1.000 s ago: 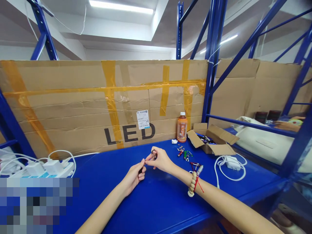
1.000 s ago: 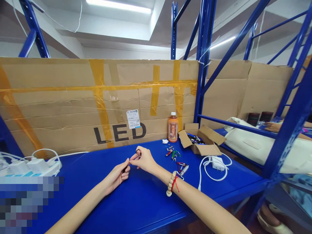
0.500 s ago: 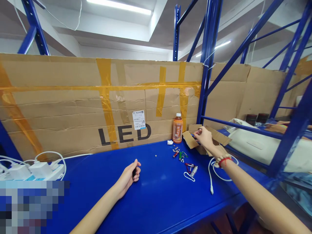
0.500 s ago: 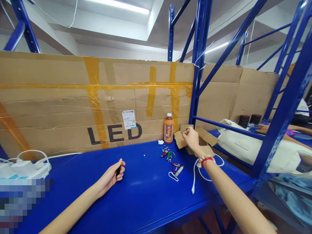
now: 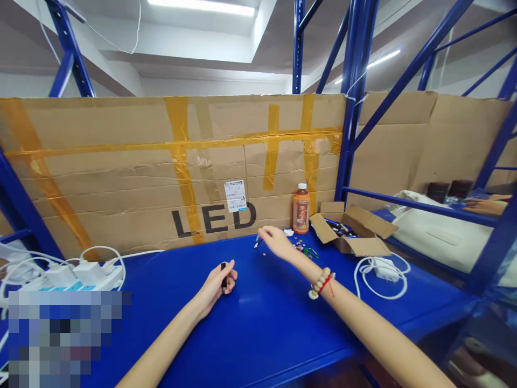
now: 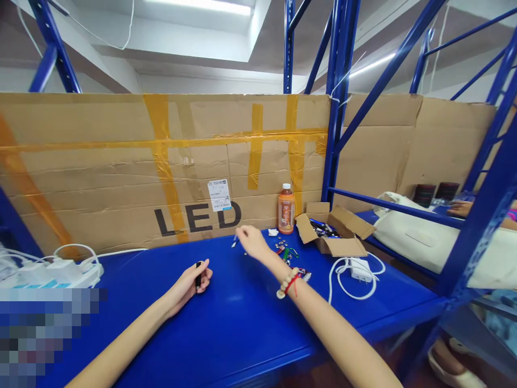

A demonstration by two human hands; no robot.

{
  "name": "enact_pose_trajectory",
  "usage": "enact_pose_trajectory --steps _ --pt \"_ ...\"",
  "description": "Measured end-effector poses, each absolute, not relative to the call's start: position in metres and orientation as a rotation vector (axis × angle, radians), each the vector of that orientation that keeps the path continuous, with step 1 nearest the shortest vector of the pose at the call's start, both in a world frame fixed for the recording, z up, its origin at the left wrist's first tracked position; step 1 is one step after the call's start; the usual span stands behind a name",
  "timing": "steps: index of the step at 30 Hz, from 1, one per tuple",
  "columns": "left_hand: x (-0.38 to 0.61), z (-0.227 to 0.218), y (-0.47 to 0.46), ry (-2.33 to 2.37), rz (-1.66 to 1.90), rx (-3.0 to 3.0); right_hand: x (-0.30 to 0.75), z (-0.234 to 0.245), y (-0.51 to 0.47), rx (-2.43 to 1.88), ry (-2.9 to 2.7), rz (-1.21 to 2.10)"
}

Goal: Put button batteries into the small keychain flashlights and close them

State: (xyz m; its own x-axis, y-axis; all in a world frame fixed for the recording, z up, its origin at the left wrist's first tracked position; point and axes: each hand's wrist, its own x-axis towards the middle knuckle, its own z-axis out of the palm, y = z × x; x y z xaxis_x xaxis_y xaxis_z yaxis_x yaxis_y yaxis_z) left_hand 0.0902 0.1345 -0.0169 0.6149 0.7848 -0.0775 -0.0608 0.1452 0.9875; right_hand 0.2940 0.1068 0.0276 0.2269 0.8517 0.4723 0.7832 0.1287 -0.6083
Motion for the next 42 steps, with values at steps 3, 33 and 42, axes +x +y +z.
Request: enact_pose_trajectory --steps 3,33,42 --pt "0.087 -0.014 0.137 0.737 0.760 1.322 0.249 0.015 0.114 -1.461 -1.681 0.254" --pt "0.093 -0.034 0.143 0.712 0.960 1.314 0.235 -0.024 0.096 -1.533 -1.707 0.274" --pt "0.092 -0.038 0.148 0.668 0.985 1.224 0.240 -0.031 0.104 -1.200 -1.570 0.551"
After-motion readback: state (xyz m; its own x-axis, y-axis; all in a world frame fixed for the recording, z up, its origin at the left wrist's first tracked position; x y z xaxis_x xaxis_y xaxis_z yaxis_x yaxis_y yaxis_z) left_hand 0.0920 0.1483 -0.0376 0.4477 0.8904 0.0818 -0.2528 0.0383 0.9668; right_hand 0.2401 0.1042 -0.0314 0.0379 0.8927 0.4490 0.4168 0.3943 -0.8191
